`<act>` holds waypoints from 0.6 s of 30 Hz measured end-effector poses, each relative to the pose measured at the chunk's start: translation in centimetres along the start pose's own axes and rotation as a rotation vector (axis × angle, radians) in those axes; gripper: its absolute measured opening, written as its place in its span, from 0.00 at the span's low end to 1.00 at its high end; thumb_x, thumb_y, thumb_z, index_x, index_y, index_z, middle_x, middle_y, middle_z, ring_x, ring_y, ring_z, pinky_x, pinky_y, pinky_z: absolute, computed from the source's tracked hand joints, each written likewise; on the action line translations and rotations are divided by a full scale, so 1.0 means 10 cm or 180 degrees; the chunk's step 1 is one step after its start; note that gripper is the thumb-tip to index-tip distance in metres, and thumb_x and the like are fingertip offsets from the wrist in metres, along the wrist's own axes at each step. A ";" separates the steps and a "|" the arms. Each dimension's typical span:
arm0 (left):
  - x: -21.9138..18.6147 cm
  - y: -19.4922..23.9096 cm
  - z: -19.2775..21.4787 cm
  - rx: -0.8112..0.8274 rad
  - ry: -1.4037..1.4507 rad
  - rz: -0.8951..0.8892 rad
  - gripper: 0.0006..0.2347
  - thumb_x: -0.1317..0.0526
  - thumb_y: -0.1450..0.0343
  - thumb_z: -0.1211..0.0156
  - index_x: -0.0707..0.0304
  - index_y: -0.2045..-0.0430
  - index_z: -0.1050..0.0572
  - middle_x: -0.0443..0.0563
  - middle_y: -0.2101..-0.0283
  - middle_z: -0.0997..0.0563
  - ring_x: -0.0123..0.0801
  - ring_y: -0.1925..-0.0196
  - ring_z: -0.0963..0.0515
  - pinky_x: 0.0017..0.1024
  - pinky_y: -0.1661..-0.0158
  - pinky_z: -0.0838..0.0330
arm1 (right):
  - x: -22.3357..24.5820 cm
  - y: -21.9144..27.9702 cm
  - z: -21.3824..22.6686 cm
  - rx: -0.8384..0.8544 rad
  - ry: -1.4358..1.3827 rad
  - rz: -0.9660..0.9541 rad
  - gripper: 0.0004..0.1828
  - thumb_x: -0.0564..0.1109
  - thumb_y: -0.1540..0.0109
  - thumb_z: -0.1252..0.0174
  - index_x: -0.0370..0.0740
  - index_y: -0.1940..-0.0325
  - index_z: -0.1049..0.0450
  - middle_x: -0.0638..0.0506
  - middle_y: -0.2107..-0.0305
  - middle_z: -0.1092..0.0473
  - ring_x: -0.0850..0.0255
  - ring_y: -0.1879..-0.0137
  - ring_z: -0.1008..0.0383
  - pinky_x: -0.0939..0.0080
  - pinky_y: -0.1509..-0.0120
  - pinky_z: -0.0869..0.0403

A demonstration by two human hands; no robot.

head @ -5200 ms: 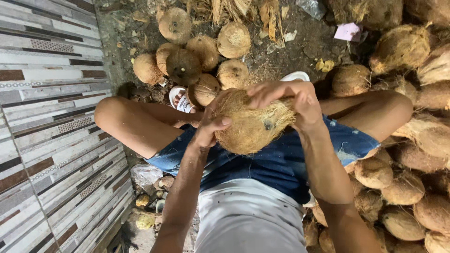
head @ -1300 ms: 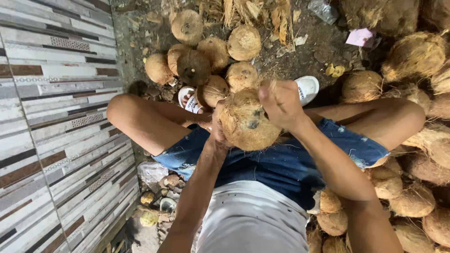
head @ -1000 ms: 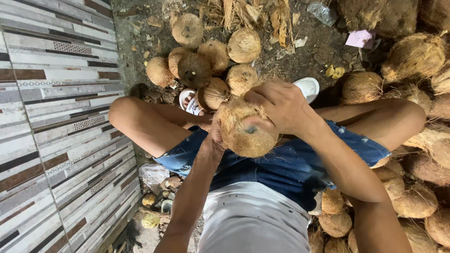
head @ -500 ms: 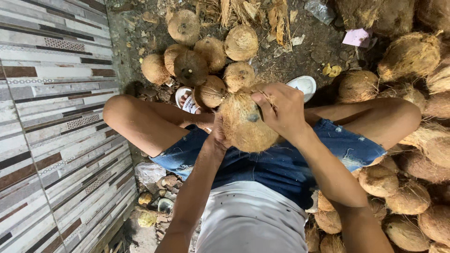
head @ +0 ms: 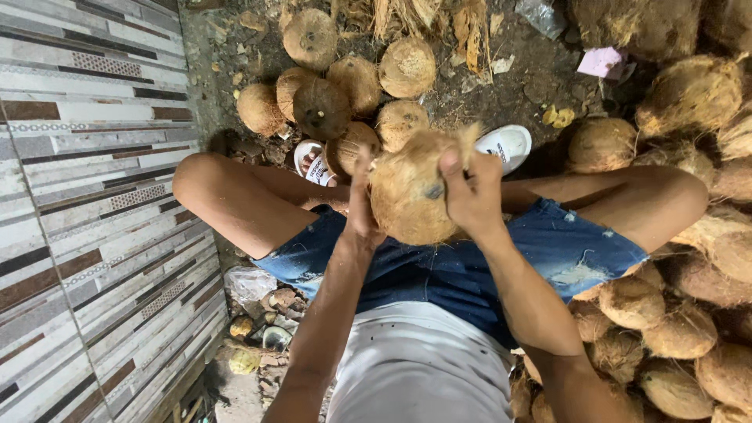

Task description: The person sits cross-legged on the floor and peels the fibrous husk off a coconut by hand. They rotate the coconut and pull away the fibers, discarding them onto the ground where other coconuts are piled.

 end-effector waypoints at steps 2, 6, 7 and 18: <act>-0.24 0.31 -0.16 -0.0314 0.0256 -0.1163 0.42 0.34 0.37 0.45 0.55 0.30 0.47 0.67 0.29 0.46 0.61 0.29 0.43 0.61 0.35 0.47 | -0.24 0.07 0.18 -0.0550 -0.0262 -0.0266 0.24 0.51 0.29 0.52 0.43 0.79 0.32 0.60 0.86 0.40 0.69 0.75 0.44 0.65 0.69 0.38; -0.45 0.34 -0.01 0.0373 -0.2443 -0.3555 0.49 0.22 0.42 0.50 0.55 0.33 0.45 0.62 0.31 0.41 0.52 0.27 0.46 0.56 0.29 0.56 | -0.06 0.02 0.31 -0.0986 0.0219 -0.0107 0.22 0.46 0.26 0.57 0.30 0.69 0.32 0.52 0.74 0.35 0.64 0.61 0.39 0.55 0.52 0.33; -0.44 0.30 -0.01 0.0492 -0.2330 -0.3519 0.50 0.27 0.45 0.39 0.58 0.32 0.46 0.64 0.33 0.40 0.54 0.29 0.42 0.59 0.31 0.51 | 0.01 0.01 0.26 -0.0930 0.0343 -0.0005 0.24 0.50 0.27 0.59 0.35 0.71 0.31 0.53 0.78 0.35 0.65 0.67 0.40 0.56 0.56 0.32; -0.17 -0.17 0.74 0.0567 -0.1048 -0.2311 0.42 0.53 0.42 0.27 0.73 0.37 0.44 0.69 0.39 0.32 0.54 0.43 0.26 0.58 0.39 0.36 | 0.05 -0.09 0.23 -0.1337 -0.0800 -0.0575 0.27 0.53 0.27 0.56 0.54 0.81 0.44 0.66 0.89 0.48 0.77 0.81 0.59 0.74 0.70 0.49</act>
Point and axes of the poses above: each hand's wrist, its own y-axis away from the middle knuckle, its own z-axis out of the back of the hand, x = y × z, the point moved 8 cm from there along -y, towards the middle knuckle
